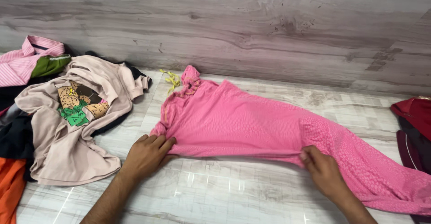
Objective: The person irons a red towel on a white ironing board, smoothing it with both hands and using a steam iron. After finishing the red towel, the person picks up a pink patterned garment, lays it flat, and begins ironing it as well.
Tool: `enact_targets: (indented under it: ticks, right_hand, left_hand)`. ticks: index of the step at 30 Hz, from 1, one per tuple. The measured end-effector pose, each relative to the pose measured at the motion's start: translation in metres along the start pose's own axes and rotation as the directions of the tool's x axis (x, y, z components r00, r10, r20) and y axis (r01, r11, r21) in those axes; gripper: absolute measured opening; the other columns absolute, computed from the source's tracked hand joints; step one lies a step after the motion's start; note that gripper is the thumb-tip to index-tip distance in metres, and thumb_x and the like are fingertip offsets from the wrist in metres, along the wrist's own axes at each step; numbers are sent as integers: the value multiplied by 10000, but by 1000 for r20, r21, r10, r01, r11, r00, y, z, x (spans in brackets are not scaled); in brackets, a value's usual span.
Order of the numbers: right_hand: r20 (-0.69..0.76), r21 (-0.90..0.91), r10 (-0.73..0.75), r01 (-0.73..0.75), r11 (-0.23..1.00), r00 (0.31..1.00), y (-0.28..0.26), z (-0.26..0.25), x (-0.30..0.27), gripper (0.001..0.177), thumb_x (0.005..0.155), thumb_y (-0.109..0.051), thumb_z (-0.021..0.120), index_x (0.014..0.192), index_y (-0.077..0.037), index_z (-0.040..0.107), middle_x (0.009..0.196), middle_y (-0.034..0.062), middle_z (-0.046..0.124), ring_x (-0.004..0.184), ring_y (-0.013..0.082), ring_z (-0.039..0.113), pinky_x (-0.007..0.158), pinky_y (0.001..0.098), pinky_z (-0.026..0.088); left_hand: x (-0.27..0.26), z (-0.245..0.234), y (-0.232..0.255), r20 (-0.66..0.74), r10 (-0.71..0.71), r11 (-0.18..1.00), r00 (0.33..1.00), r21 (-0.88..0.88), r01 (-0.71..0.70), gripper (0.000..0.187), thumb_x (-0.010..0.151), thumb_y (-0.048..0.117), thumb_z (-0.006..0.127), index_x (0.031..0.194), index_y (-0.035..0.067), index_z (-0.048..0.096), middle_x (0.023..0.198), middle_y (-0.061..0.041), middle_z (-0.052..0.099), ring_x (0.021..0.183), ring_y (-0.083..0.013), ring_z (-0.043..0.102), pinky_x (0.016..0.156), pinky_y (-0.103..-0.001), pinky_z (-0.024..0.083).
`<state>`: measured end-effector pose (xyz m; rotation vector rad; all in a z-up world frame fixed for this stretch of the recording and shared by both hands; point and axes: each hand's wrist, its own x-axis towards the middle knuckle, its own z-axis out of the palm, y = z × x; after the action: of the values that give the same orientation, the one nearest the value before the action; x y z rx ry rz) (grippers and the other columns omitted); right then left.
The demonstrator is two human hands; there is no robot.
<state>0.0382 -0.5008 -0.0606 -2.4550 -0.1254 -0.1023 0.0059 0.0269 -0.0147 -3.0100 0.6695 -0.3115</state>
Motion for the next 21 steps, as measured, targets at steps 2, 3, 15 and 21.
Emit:
enact_targets:
  ticks: [2,3,15,21]
  right_hand:
    - [79,321,153,-170,932,985,5,-7,8,234,1034,-266,625,1111,-49,664,772,110,598,726,221,549,681,408,474]
    - [100,477,110,-144,867,989,5,-16,9,248,1048,-265,634,1111,-26,651,810,97,565,749,192,512,678,393,448]
    - [-192,-396,16,-93,914,981,-80,-104,21,431,744,-32,722,1131,-221,737,934,36,741,882,262,722,786,415,564]
    - [-465,-546,-59,-233,805,884,-47,-90,27,312,869,-68,687,1129,-221,770,978,46,721,890,273,710,818,421,563]
  left_hand:
    - [8,-3,-4,-61,-95,992,994,74,99,443,868,373,695,1248,153,635,981,-56,631,845,-249,679,749,-410,553]
    - [8,-7,0,-87,-143,983,986,102,152,428,854,307,708,1245,152,635,970,-59,625,804,-247,692,712,-407,563]
    - [28,-89,8,-318,-671,737,670,-384,556,488,794,190,791,1243,87,631,1169,-192,599,872,-416,683,754,-530,539]
    - [26,-69,-10,-279,-720,693,636,-234,682,518,748,225,842,1216,94,663,1118,-264,614,832,-478,669,704,-557,538]
